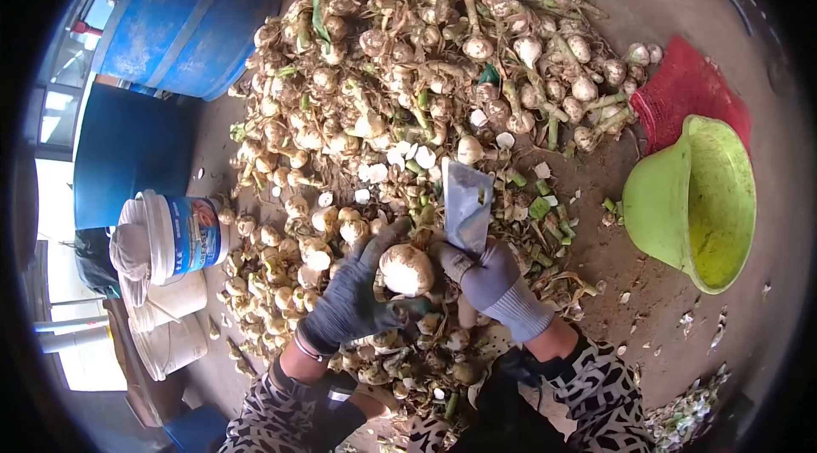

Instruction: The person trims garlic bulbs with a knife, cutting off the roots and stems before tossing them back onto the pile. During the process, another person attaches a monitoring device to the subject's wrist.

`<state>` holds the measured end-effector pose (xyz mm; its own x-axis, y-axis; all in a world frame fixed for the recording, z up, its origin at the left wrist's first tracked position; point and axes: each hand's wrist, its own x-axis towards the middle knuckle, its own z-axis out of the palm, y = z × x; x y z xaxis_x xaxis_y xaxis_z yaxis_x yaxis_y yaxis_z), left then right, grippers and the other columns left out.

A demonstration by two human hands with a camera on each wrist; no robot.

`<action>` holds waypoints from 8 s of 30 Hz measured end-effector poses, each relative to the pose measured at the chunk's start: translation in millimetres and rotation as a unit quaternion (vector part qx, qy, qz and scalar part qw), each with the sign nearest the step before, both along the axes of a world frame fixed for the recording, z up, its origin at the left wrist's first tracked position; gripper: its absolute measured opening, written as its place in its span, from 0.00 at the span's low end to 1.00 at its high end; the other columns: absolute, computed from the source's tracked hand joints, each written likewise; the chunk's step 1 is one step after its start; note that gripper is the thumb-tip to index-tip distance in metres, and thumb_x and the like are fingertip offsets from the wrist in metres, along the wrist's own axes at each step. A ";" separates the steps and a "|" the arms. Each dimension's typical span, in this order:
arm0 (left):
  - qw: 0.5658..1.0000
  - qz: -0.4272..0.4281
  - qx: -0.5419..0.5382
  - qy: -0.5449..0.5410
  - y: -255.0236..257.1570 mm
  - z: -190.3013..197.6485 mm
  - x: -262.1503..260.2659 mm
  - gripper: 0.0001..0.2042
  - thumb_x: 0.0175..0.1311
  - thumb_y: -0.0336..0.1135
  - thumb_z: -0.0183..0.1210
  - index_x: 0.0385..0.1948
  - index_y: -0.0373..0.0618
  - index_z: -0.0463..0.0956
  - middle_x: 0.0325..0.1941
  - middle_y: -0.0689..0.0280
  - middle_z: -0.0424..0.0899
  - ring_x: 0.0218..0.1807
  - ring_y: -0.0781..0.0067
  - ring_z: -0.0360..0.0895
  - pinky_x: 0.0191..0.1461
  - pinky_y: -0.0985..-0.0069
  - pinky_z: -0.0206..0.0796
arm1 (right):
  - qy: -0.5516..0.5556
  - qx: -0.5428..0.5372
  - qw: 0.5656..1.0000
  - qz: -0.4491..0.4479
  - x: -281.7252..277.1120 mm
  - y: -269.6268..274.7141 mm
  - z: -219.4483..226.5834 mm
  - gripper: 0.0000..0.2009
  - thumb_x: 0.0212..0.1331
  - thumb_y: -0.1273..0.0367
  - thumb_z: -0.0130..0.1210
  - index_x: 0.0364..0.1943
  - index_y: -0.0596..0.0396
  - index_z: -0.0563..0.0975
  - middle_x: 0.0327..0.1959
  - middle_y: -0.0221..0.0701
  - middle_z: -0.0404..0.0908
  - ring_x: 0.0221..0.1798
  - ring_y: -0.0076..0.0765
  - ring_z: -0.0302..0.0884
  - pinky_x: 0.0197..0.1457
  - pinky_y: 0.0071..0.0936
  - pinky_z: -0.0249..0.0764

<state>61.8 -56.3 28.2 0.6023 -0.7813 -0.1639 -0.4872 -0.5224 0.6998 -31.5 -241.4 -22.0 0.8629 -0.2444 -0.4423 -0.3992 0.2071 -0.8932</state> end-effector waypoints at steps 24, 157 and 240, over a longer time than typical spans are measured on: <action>0.841 0.333 0.375 -0.200 170.6 -155.2 252.7 0.24 0.56 0.46 0.58 0.57 0.63 0.70 0.60 0.56 0.70 0.59 0.49 0.71 0.57 0.57 0.67 | 0.046 -0.230 0.962 0.142 10.7 -15.1 -57.8 0.16 0.61 0.59 0.57 0.37 0.60 0.80 0.19 0.39 0.78 0.21 0.36 0.78 0.27 0.33 0.71; 0.981 0.072 0.166 -0.073 80.6 -47.5 127.2 0.32 0.48 0.50 0.70 0.55 0.45 0.71 0.55 0.55 0.76 0.61 0.52 0.70 0.66 0.60 0.61 | -0.038 -0.408 0.904 0.122 26.6 -29.3 -48.2 0.14 0.60 0.58 0.57 0.33 0.56 0.81 0.23 0.47 0.78 0.27 0.55 0.77 0.29 0.43 0.71; 0.871 0.165 -0.288 0.363 61.0 -42.0 94.9 0.38 0.50 0.28 0.70 0.65 0.41 0.58 0.56 0.62 0.77 0.53 0.69 0.78 0.57 0.71 0.73 | -0.180 -0.459 0.848 0.196 61.4 29.4 19.4 0.13 0.47 0.67 0.62 0.39 0.49 0.78 0.30 0.37 0.80 0.28 0.44 0.81 0.29 0.36 0.76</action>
<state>156.7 4.7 -13.8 0.7102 -0.6641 -0.2336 0.3033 -0.0108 0.9528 29.9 -211.9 -2.7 0.9961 -0.0067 0.0885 0.0559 -0.7266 -0.6848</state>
